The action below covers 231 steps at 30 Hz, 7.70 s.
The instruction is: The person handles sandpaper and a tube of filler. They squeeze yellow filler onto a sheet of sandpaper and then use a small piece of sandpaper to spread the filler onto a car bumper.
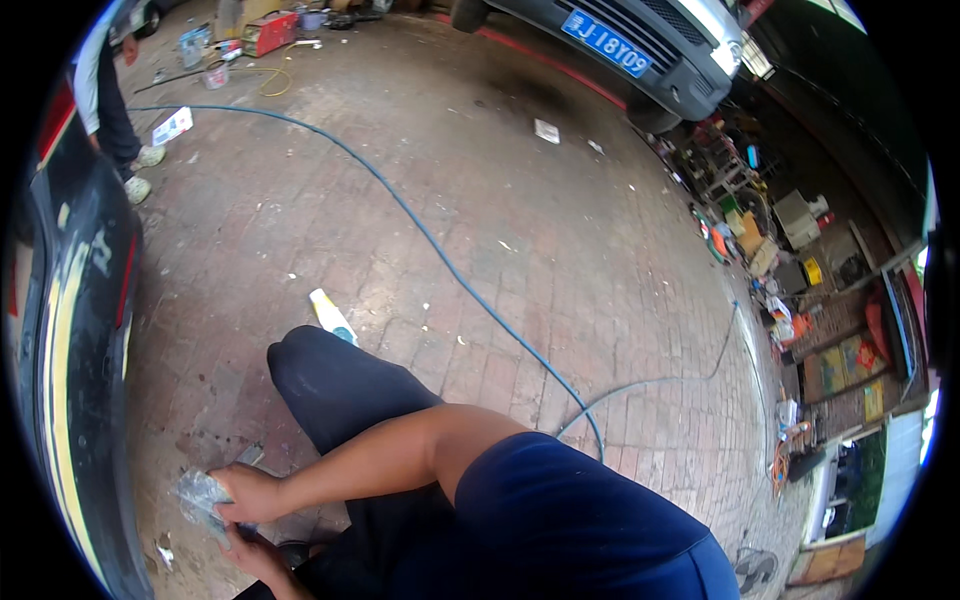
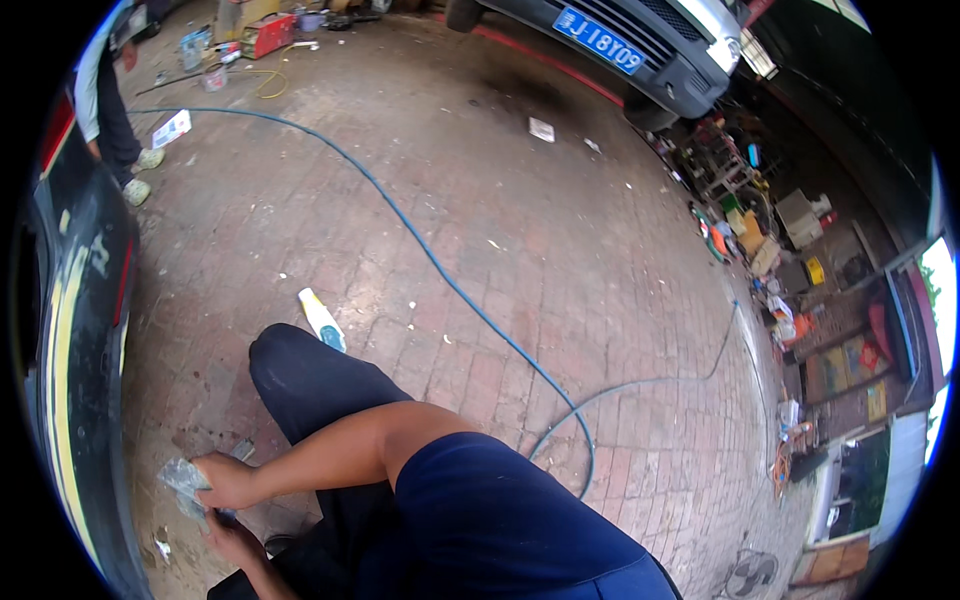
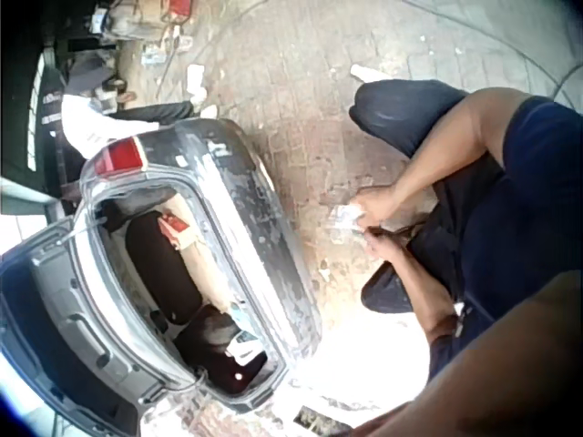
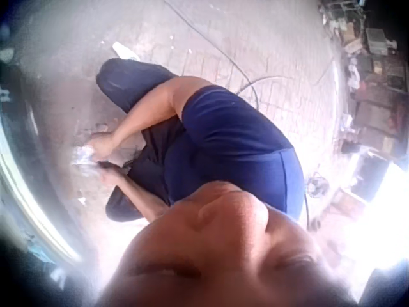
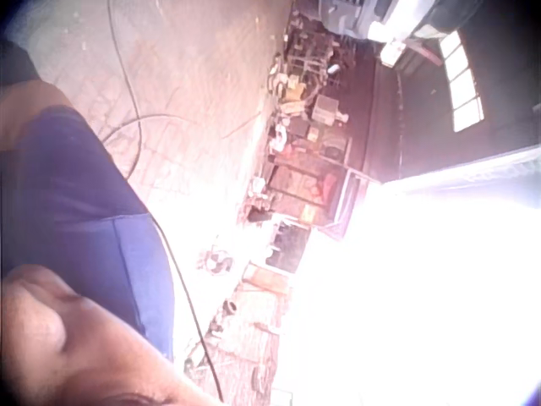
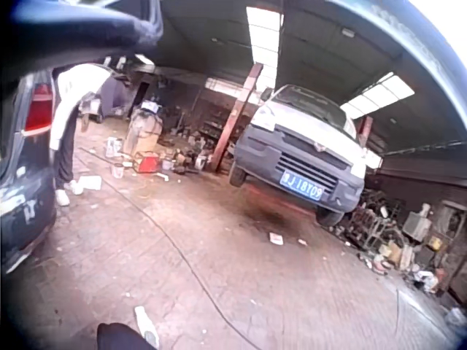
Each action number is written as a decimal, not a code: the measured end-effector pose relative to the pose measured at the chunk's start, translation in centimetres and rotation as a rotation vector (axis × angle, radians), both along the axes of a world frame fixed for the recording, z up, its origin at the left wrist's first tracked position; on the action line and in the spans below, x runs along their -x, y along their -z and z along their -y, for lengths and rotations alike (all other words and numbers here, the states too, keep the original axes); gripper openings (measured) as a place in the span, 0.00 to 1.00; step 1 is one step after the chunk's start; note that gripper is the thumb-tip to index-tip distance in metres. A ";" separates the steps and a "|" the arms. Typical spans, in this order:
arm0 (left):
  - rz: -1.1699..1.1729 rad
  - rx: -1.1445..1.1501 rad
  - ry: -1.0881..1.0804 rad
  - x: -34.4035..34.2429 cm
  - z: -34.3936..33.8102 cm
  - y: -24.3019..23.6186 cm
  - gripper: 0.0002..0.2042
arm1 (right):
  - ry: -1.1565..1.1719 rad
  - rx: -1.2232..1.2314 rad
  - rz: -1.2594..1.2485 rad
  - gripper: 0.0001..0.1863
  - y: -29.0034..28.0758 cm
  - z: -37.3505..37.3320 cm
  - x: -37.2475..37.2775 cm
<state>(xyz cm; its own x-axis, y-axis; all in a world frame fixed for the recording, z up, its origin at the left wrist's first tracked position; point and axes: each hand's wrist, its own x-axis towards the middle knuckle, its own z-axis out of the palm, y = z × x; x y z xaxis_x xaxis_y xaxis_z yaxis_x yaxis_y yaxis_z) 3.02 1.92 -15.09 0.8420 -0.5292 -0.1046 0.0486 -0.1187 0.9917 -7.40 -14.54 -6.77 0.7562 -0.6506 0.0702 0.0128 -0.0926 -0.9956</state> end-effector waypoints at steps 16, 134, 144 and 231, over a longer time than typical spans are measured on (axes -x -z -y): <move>-0.224 -0.017 0.512 6.1 9.0 -3.8 0.24 | 0.400 -0.092 -0.067 0.11 1.9 5.4 7.4; -0.278 0.123 0.460 1.3 2.1 -7.9 0.14 | -0.303 -0.078 -0.308 0.15 -1.7 2.7 0.7; -0.476 0.139 0.337 0.0 2.9 -8.3 0.08 | 0.125 -0.110 0.092 0.14 -2.6 5.7 0.2; 0.902 -1.834 -0.139 -18.6 -17.2 -24.9 0.24 | 0.082 -0.847 0.185 0.13 -4.6 7.0 0.9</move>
<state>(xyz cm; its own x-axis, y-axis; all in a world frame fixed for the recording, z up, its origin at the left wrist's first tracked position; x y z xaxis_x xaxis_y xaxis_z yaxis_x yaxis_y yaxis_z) 21.62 19.14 9.85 0.9661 -0.2526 0.0536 -0.1899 -0.8357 -0.5154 -8.35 -21.55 -2.14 0.7290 -0.5913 -0.3449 0.2066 0.6704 -0.7127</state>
